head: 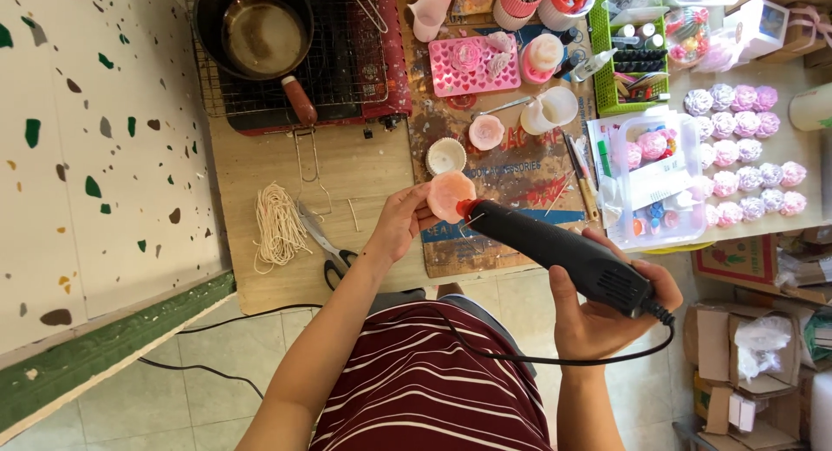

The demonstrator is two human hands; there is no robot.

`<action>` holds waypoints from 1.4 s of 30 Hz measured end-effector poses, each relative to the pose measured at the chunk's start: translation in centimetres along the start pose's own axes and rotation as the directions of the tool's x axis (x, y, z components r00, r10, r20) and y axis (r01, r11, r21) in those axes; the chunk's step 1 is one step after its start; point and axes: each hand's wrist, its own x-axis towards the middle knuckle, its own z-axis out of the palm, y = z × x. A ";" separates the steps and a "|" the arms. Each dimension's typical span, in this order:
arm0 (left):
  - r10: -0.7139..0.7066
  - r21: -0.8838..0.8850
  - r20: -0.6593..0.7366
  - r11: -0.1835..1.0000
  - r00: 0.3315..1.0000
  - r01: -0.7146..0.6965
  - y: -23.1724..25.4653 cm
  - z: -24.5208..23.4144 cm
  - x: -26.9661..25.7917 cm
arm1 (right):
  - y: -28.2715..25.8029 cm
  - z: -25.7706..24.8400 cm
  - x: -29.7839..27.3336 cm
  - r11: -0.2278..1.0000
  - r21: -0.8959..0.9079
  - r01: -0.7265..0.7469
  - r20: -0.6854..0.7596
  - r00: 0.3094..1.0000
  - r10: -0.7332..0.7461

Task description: The recorder uses a heat gun to melt the surface of a candle, adds color, and prepares to package finished products.

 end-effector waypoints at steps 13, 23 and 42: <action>-0.004 -0.031 -0.078 1.000 0.997 0.001 4.3 -2.4 -0.7 | 0.6 3.4 -0.5 0.996 0.073 0.046 -0.139 0.990 -0.035; 0.087 -0.459 -0.167 0.875 0.982 -0.155 11.2 -4.8 -3.8 | 15.0 15.2 -6.0 0.746 -0.069 0.663 0.893 0.375 -0.250; -0.035 -0.562 0.069 0.824 0.997 0.068 8.2 6.1 -3.4 | 30.1 16.4 -6.3 0.993 -0.102 -0.053 0.652 0.751 0.107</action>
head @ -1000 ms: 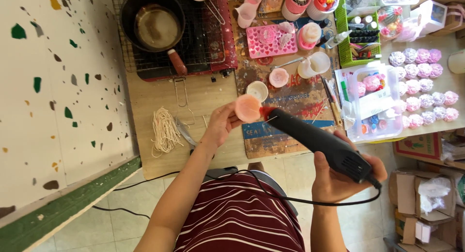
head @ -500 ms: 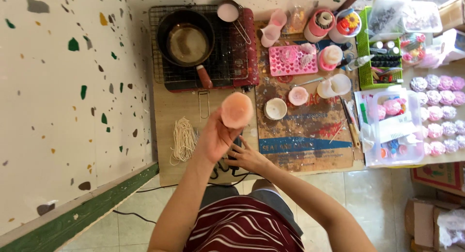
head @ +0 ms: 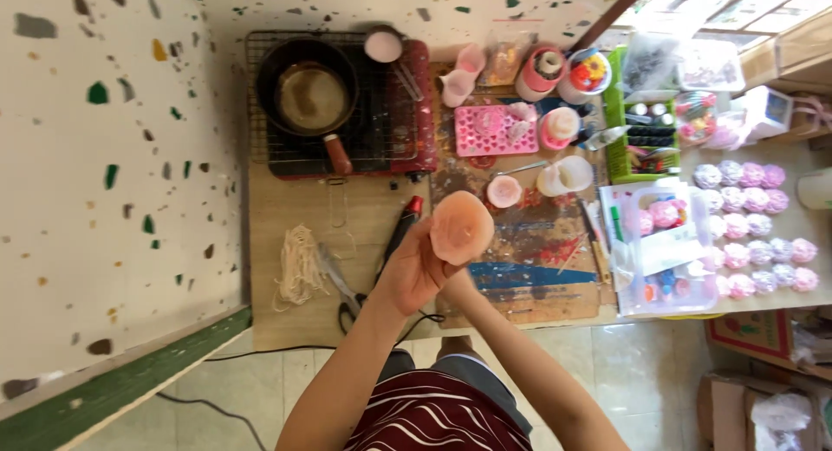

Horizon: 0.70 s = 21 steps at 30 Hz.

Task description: The recorder uses a heat gun to melt the surface of a candle, adds color, and prepares to package finished products.

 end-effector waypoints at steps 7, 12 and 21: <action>-0.175 0.015 0.127 0.985 0.976 0.174 -8.8 2.3 4.7 | -22.1 -24.3 -1.3 0.900 0.435 0.035 -0.306 0.945 0.111; -0.330 -0.117 0.277 0.921 0.903 0.373 -16.0 5.6 7.3 | -27.5 -31.2 -2.5 0.952 -0.296 0.078 -0.123 0.985 -0.119; -0.314 -0.152 0.369 0.908 0.875 0.390 -21.5 9.3 9.3 | -26.6 -37.3 -3.0 0.928 -0.371 0.008 -0.091 0.995 -0.045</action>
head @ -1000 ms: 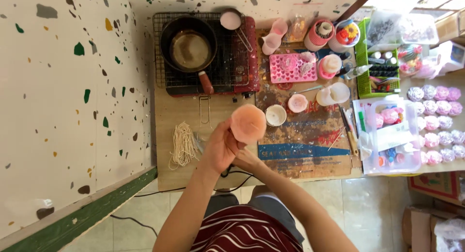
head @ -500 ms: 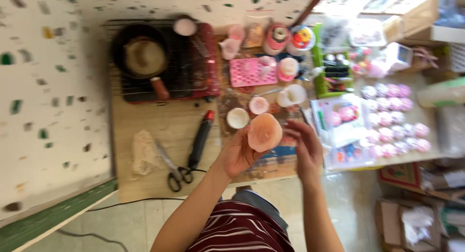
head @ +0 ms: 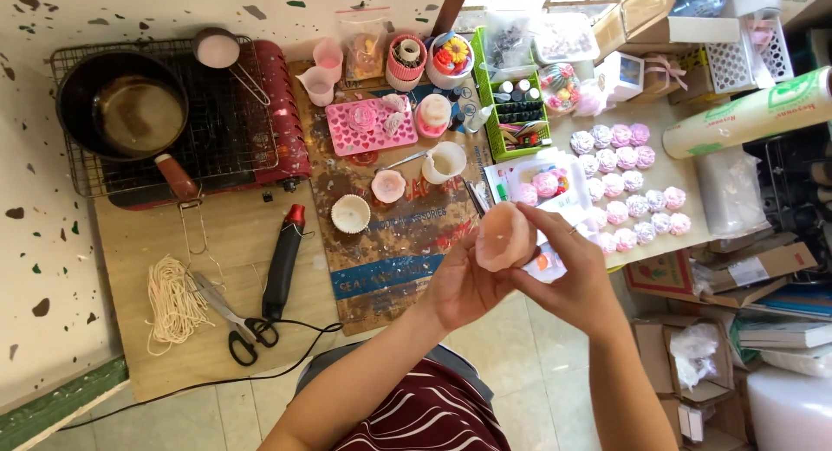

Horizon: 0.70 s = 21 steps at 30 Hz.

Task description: The recorder uses a heat gun to melt the surface of a candle, adds color, and prepares to package finished products.

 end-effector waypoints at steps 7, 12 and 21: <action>-0.031 0.052 -0.079 0.998 0.996 0.035 0.1 2.6 -0.7 | 2.3 -1.5 -0.8 0.995 0.093 -0.044 0.061 0.997 0.038; 0.137 0.488 -0.168 0.872 0.976 -0.039 0.7 3.9 -2.8 | 6.4 1.7 -4.2 0.841 0.528 -0.114 0.016 0.992 0.124; 0.244 0.650 -0.228 0.759 0.943 -0.039 1.0 8.0 -6.7 | 4.4 5.9 -6.0 0.678 0.735 -0.033 -0.097 0.984 0.153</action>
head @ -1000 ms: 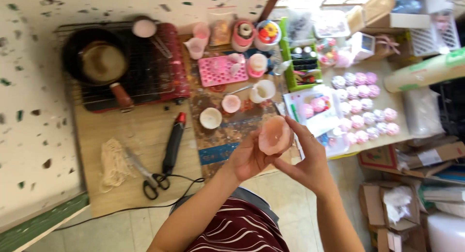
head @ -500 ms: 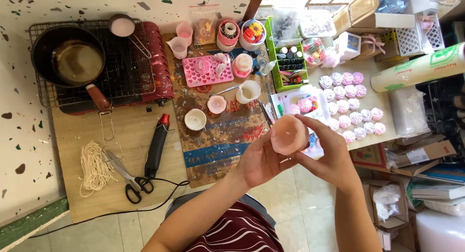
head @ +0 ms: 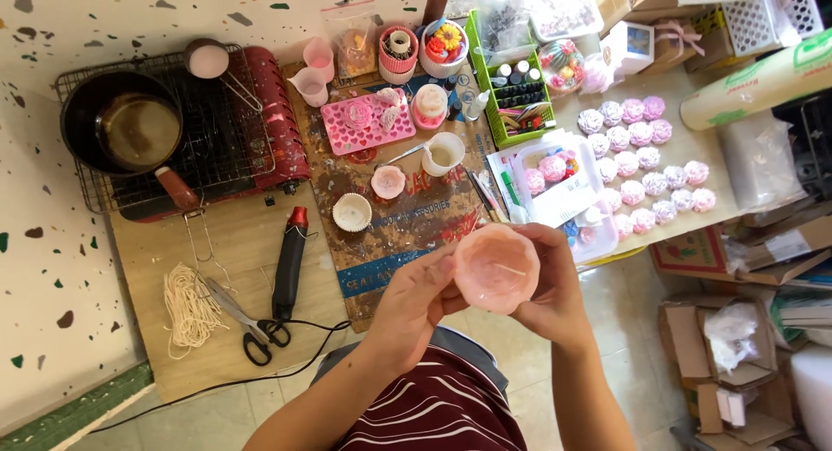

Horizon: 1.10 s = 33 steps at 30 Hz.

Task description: The recorder uses a heat gun to melt the surface of a candle, adds color, and prepares to package finished products.

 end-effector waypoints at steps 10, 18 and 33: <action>-0.063 -0.098 -0.004 0.993 0.998 0.062 -1.0 -3.0 1.8 | 4.1 -1.4 2.1 0.998 0.069 0.013 -0.061 0.998 -0.009; 0.042 -0.061 -0.365 0.996 0.930 -0.069 0.0 -8.5 -0.1 | 15.1 -6.2 15.3 0.882 -0.460 -0.103 0.034 0.991 0.133; 0.135 -0.037 -0.543 0.982 0.829 -0.184 2.3 -8.5 -4.0 | 18.5 -4.3 26.2 0.369 -0.878 0.304 0.438 0.819 0.370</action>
